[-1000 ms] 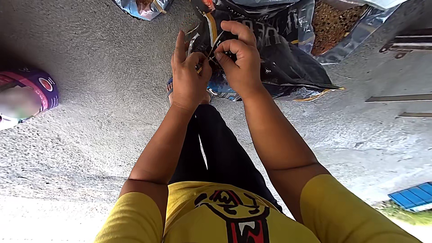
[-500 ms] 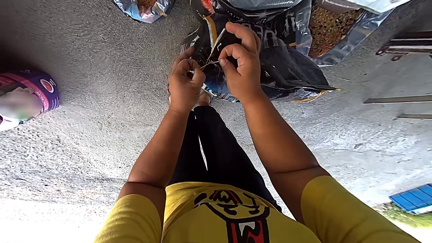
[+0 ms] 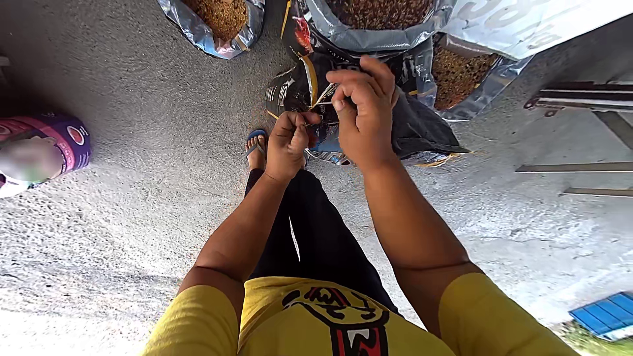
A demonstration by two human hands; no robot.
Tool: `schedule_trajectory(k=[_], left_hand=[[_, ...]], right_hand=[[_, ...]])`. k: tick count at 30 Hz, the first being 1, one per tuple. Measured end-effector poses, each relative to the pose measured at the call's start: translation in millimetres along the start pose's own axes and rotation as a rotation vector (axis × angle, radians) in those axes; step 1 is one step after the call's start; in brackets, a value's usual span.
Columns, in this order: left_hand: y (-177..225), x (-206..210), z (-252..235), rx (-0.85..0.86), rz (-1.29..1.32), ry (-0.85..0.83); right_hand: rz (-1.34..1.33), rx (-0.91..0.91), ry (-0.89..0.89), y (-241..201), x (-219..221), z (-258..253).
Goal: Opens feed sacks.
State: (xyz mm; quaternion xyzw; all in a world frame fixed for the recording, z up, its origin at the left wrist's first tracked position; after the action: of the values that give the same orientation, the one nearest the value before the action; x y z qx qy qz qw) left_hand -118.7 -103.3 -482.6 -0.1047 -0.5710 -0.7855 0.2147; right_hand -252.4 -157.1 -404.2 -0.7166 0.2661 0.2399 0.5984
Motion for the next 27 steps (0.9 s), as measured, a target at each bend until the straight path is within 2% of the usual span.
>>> schedule_trajectory(k=[3, 5, 6, 8, 9, 10, 11, 12, 14, 16, 18, 20, 23, 25, 27], left_hand=[[-5.7, 5.2, -0.1, -0.001, -0.09, 0.0], [-14.1, 3.1, 1.7, -0.032, -0.169, 0.042], [-16.6, 0.0, 2.8, -0.053, -0.226, 0.068], [-16.1, -6.8, 2.9, -0.091, -0.379, 0.102], [-13.6, -8.8, 1.7, -0.103, -0.473, 0.108], [-10.1, -8.7, 0.0, -0.111, -0.571, 0.105], [-6.0, -5.9, -1.8, -0.113, -0.656, 0.088], [-1.4, -1.6, -3.5, -0.11, -0.719, 0.066], [6.4, 6.6, -6.0, -0.099, -0.798, 0.035], [10.4, 11.5, -2.9, -0.08, -0.825, 0.012], [10.7, 13.4, 0.5, -0.072, -0.824, 0.003], [6.8, 16.8, 2.8, -0.083, -0.818, 0.003], [5.6, 26.7, 1.6, -0.123, -0.832, 0.008], [12.4, 28.9, 0.0, -0.065, -0.887, 0.034], [19.7, 28.8, 1.8, 0.042, -1.011, 0.032]], right_hand=[[0.067, 0.035, -0.23, -11.4, 20.2, -40.9], [0.001, 0.18, -0.386, -1.6, 37.4, -67.8], [-0.133, 0.327, -0.409, 11.1, 42.1, -79.2], [-0.455, 0.607, -0.286, 40.3, 38.9, -96.0], [-0.531, 0.658, -0.214, 53.8, 31.3, -102.3], [-0.512, 0.626, -0.177, 64.6, 20.4, -108.5], [-0.361, 0.518, -0.185, 71.5, 4.5, -114.3], [-0.097, 0.372, -0.241, 73.1, -12.8, -116.2], [0.344, 0.123, -0.498, 69.4, -33.8, -101.3], [0.506, -0.065, -0.674, 81.9, -48.5, -73.1], [0.477, -0.199, -0.723, 94.8, -66.6, -49.2], [0.378, -0.218, -0.712, 104.9, -80.3, -35.7], [0.317, -0.027, -0.607, 113.3, -94.3, -41.5], [0.304, 0.079, -0.533, 116.7, -88.7, -52.2], [0.25, 0.104, -0.518, 110.3, -65.7, -59.8]])
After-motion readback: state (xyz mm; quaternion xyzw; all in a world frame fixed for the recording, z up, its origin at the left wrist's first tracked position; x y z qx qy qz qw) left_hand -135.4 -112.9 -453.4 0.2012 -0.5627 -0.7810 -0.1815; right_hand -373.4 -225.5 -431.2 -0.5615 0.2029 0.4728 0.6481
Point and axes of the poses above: each hand's wrist, its own z-axis away from the middle knuckle, its own x-axis out of the palm, y = z × x, the point moved 10 cm from there along -z, towards the middle knuckle, and after that the axes turned 8 degrees about y, right-handed, at the moved point
